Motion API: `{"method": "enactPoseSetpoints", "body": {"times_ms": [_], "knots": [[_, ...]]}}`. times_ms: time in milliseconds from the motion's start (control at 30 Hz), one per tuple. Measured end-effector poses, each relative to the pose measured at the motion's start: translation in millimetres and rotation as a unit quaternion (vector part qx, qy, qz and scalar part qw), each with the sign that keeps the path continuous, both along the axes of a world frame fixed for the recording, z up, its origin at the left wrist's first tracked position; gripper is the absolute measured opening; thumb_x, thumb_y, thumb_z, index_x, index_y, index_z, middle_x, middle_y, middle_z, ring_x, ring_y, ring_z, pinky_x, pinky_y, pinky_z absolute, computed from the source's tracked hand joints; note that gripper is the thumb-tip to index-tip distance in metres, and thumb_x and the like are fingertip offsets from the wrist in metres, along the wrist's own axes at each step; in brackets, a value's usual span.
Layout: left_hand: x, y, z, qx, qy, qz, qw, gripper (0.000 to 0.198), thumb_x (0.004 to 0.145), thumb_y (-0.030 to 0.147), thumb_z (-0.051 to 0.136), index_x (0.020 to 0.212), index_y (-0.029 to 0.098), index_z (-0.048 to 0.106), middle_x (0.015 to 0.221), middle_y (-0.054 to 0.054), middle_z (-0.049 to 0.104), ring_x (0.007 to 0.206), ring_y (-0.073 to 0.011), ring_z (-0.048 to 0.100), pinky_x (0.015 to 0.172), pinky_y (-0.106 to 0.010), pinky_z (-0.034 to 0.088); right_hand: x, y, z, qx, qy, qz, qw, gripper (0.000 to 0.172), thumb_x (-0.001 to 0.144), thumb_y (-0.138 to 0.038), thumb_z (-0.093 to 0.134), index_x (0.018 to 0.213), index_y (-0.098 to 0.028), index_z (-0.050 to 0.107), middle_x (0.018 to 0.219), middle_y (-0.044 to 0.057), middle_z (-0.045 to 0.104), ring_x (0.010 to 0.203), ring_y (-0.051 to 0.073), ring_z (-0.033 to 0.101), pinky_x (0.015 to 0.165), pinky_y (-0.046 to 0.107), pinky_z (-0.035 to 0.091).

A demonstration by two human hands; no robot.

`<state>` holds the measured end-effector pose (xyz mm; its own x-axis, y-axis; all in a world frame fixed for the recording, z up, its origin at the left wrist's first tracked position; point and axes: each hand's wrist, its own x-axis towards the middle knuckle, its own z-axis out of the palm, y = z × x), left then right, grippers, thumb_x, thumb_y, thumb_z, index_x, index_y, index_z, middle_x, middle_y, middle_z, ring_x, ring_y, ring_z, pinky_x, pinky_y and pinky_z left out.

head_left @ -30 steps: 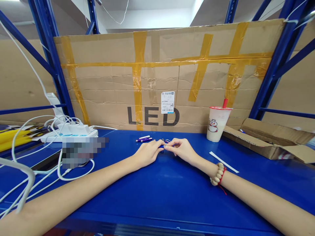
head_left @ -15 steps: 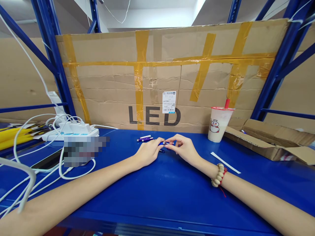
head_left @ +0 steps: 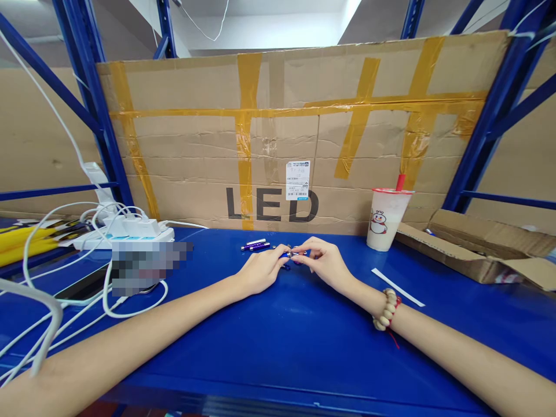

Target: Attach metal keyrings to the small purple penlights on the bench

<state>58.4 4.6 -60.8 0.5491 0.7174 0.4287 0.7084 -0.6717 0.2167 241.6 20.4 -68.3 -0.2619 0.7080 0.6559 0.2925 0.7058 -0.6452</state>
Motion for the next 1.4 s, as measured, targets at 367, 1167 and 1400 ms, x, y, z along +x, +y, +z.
{"method": "enactPoseSetpoints", "body": {"times_ms": [367,1167,1400], "knots": [[-0.6,1.1,-0.4,-0.027,0.006,-0.006,1.0,0.025,0.091,0.032,0.027,0.109,0.023,0.042,0.105,-0.004,0.062,0.094,-0.0191,0.06,0.077,-0.031,0.046,0.4,0.1,0.5,-0.01,0.001,0.009,1.0,0.022,0.065,-0.038,0.069,0.073,-0.018,0.069,0.073,0.001,0.058,0.04,0.004,0.044,0.039,0.021,0.038],[-1.9,0.1,1.2,-0.057,0.008,-0.033,0.998,0.025,0.091,0.032,0.027,0.108,0.022,0.043,0.105,-0.005,0.062,0.091,-0.0196,0.06,0.074,-0.03,0.045,-0.2,1.2,-0.3,-0.098,0.032,0.026,0.994,0.034,0.053,-0.045,0.074,0.067,-0.015,0.067,0.075,0.001,0.055,0.037,0.003,0.044,0.035,0.021,0.036],[-2.4,1.1,0.4,-0.051,0.016,-0.043,0.998,0.025,0.092,0.033,0.027,0.106,0.022,0.044,0.102,-0.004,0.062,0.088,-0.0181,0.06,0.073,-0.028,0.044,-0.9,1.6,-0.1,-0.133,0.051,0.035,0.989,0.037,0.047,-0.047,0.076,0.061,-0.014,0.066,0.071,0.0,0.054,0.036,0.003,0.044,0.033,0.02,0.036]]}}
